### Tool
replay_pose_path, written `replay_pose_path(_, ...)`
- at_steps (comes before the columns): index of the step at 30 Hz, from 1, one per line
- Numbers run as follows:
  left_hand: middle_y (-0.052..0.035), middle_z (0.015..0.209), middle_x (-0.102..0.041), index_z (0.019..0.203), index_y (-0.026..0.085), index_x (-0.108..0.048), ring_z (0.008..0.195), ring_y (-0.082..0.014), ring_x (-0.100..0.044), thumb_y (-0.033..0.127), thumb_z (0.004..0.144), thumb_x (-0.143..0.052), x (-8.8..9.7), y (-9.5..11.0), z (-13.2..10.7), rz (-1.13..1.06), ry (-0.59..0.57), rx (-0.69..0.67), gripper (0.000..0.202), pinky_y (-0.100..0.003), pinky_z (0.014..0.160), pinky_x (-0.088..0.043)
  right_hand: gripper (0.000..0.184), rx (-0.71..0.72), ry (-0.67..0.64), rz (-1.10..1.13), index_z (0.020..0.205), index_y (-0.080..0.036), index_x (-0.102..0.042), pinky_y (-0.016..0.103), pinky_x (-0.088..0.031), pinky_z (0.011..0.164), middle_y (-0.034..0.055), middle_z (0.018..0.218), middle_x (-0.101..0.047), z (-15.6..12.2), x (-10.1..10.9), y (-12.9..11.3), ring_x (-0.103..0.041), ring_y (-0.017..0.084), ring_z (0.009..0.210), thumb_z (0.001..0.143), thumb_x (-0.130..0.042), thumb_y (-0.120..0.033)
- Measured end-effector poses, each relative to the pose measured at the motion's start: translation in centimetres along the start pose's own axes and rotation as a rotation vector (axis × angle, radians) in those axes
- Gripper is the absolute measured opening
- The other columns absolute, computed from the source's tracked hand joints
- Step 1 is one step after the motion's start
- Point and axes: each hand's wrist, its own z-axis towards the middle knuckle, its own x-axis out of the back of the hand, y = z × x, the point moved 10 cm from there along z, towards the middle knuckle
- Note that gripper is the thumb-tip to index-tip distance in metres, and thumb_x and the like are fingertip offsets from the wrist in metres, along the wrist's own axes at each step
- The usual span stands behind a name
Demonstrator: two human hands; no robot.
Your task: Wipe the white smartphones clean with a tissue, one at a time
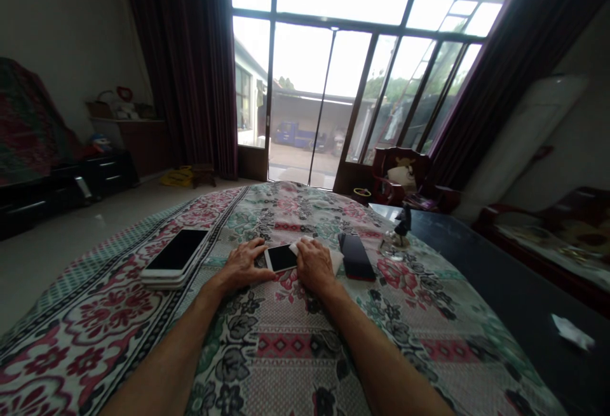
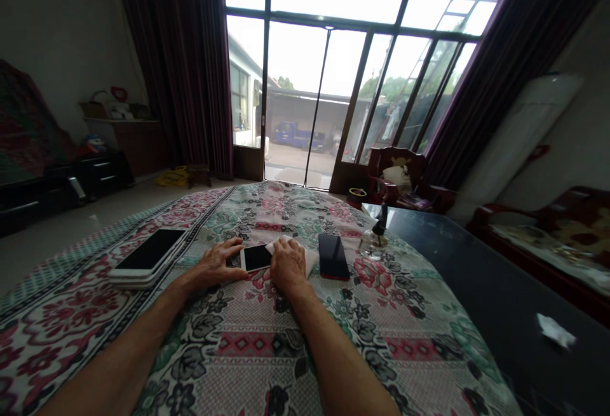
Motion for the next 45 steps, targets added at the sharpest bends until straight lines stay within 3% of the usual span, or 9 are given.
replay_pose_path(6, -0.0078, 0.153, -0.036, 0.137, 0.027, -0.051, 0.140, -0.0346, -0.030, 0.062, 0.071, -0.066, 0.0, 0.1, -0.2, -0.019, -0.046, 0.001, 0.076, -0.047, 0.113, -0.025, 0.033, 0.145, -0.045, 0.034, 0.119, -0.021, -0.060, 0.037, -0.032, 0.101, 0.0076, 0.136, -0.056, -0.5, -0.1, -3.1, -0.046, 0.022, 0.122, 0.091, -0.042, -0.019)
replay_pose_path(16, -0.0098, 0.153, -0.035, 0.138, 0.024, -0.049, 0.140, -0.0348, -0.031, 0.058, 0.073, -0.065, 0.2, 0.7, -0.4, -0.015, -0.066, -0.007, 0.076, -0.047, 0.114, -0.025, 0.035, 0.376, -0.094, 0.143, 0.124, -0.023, -0.057, 0.038, -0.034, 0.101, 0.0048, 0.135, -0.056, -1.1, -0.7, -6.4, -0.046, 0.021, 0.123, 0.092, -0.043, -0.019)
replay_pose_path(25, -0.0095, 0.152, -0.037, 0.135, 0.025, -0.052, 0.139, -0.0344, -0.032, 0.063, 0.072, -0.064, -0.2, 0.0, -0.2, -0.037, -0.031, -0.026, 0.075, -0.047, 0.114, -0.025, 0.029, 0.475, -0.087, 0.343, 0.099, -0.021, -0.067, 0.031, -0.039, 0.098, 0.0033, 0.114, -0.068, -1.1, -0.3, -7.2, -0.057, 0.018, 0.109, 0.078, -0.052, -0.007)
replay_pose_path(38, -0.0084, 0.154, -0.034, 0.139, 0.025, -0.049, 0.142, -0.0320, -0.028, 0.061, 0.070, -0.065, -0.5, -0.4, -0.1, -0.038, -0.043, -0.002, 0.079, -0.044, 0.115, -0.023, 0.031, 0.412, -0.128, 0.506, 0.071, -0.022, -0.066, 0.025, -0.046, 0.089, -0.0001, 0.096, -0.074, -1.2, 0.7, -5.5, -0.066, 0.013, 0.094, 0.069, -0.046, 0.002)
replay_pose_path(41, -0.0100, 0.155, -0.032, 0.140, 0.023, -0.048, 0.142, -0.0334, -0.026, 0.065, 0.068, -0.065, -0.4, -0.2, -0.2, -0.048, -0.053, -0.001, 0.084, -0.045, 0.115, -0.021, 0.032, 0.366, -0.099, 0.505, 0.069, -0.021, -0.066, 0.024, -0.047, 0.087, -0.0010, 0.089, -0.074, -0.9, 0.7, -4.0, -0.066, 0.013, 0.089, 0.068, -0.044, 0.003)
replay_pose_path(45, -0.0087, 0.155, -0.032, 0.138, 0.025, -0.049, 0.141, -0.0344, -0.028, 0.062, 0.069, -0.067, -0.2, -0.1, -0.2, -0.069, -0.051, -0.010, 0.080, -0.048, 0.114, -0.022, 0.032, 0.204, -0.028, 0.415, 0.069, -0.021, -0.067, 0.026, -0.047, 0.085, 0.0005, 0.081, -0.073, -0.3, 1.0, -1.3, -0.065, 0.015, 0.083, 0.068, -0.045, 0.002)
